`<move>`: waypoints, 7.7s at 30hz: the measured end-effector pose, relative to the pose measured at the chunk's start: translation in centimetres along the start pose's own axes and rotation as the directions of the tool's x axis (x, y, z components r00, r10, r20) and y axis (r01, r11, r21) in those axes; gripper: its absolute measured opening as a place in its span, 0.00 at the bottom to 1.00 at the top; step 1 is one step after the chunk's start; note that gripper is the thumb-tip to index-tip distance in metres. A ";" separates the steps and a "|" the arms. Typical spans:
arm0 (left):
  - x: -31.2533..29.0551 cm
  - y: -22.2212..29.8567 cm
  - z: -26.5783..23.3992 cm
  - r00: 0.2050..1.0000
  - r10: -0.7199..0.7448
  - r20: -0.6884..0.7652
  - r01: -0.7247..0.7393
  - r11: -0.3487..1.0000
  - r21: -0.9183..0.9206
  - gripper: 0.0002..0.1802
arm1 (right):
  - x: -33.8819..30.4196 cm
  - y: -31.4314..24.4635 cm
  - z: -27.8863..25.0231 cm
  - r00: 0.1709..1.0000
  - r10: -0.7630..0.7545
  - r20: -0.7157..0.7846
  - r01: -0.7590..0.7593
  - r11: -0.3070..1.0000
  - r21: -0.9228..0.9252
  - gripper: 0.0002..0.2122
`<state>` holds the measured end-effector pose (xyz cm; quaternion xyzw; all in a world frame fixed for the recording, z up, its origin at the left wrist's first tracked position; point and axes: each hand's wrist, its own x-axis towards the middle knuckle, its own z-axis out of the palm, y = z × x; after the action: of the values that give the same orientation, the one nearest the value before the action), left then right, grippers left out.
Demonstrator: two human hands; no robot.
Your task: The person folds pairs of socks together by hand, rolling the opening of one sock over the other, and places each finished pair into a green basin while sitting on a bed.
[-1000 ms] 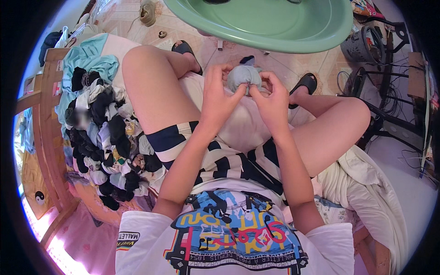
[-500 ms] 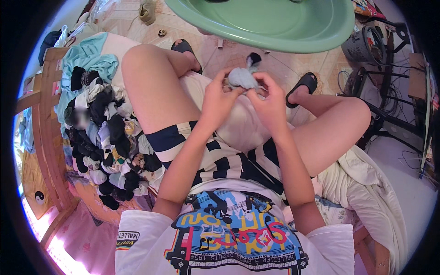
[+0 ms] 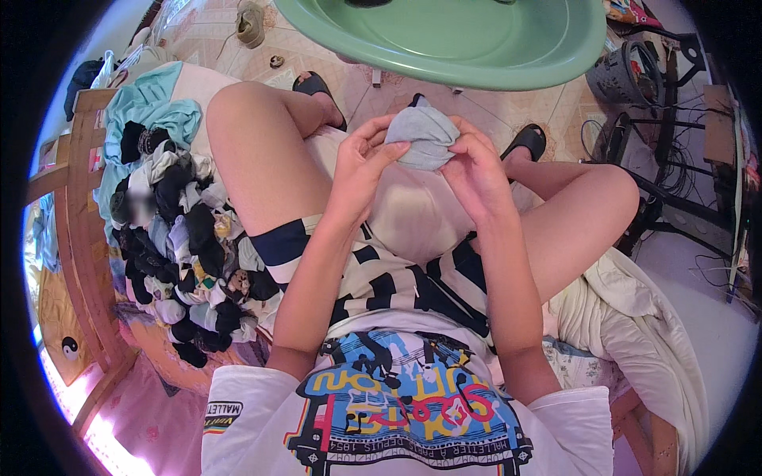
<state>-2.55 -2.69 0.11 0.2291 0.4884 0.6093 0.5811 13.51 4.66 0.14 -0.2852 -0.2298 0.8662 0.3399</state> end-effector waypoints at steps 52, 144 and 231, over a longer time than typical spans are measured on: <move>0.4 -3.4 1.0 0.946 0.293 -0.138 -0.125 0.723 0.680 0.20 | -0.1 3.5 -0.6 0.857 -0.476 -0.197 0.199 0.659 -0.725 0.18; 0.6 -4.8 -1.5 0.985 0.149 0.083 -0.159 0.626 0.763 0.13 | -1.4 3.4 1.4 0.945 -0.248 -0.216 0.160 0.921 -0.356 0.11; -0.2 -0.8 0.7 0.900 0.430 -0.076 -0.235 0.623 0.746 0.10 | -0.9 2.9 1.8 0.912 -0.377 -0.160 0.123 0.625 -0.770 0.14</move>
<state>-1.55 -2.80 -0.19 0.4473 0.7044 0.4889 0.2544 11.54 1.76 0.07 -0.4943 -0.5460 0.5832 0.3428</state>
